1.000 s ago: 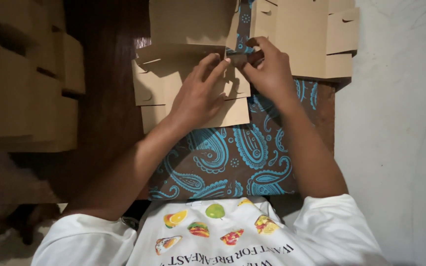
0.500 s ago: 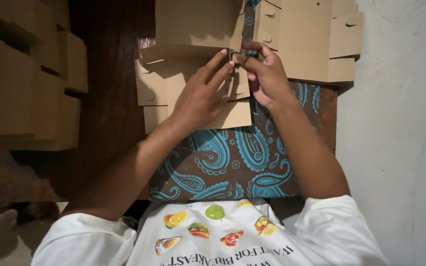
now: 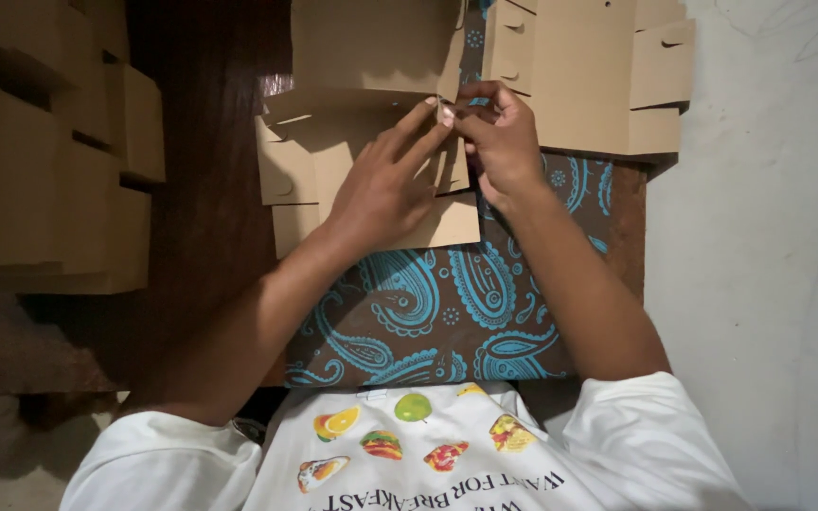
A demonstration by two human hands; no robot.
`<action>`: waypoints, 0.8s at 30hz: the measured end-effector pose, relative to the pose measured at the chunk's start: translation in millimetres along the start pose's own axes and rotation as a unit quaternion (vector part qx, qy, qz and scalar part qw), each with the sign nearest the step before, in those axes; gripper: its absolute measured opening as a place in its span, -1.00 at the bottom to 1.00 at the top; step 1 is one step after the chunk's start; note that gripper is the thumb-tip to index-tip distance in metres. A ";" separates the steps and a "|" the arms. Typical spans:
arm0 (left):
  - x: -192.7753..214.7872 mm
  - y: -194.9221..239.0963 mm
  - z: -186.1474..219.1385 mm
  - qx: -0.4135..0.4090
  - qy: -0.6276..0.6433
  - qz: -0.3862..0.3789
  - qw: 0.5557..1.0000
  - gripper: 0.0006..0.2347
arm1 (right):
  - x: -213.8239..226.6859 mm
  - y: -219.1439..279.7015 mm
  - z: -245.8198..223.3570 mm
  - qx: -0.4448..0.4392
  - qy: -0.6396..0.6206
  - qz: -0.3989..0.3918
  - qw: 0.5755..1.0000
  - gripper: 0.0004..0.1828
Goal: Assembling small cardboard boxes from flat templates by folding and tucking tabs.
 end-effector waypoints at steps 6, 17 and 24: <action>8.5 -1.3 1.3 0.023 0.041 -0.040 0.998 -0.24 | -4.5 3.8 -1.8 0.007 -0.021 0.016 1.000 -0.76; 10.0 0.6 0.6 0.025 0.065 -0.022 0.997 -0.33 | 9.7 -2.0 13.3 0.016 -0.067 -0.013 0.998 -0.79; 8.0 -0.3 -1.5 0.049 0.107 -0.014 0.993 -0.38 | 9.6 -3.2 15.4 0.058 -0.041 -0.032 0.997 -0.86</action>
Point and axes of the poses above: each hand's wrist, its own y-axis away from the middle knuckle, its own x-axis out of the back of the hand, z = x × y, the point moved 3 cm from there along -y, towards the middle knuckle, and after that the axes turned 6 degrees about x, right-handed, at the moved point
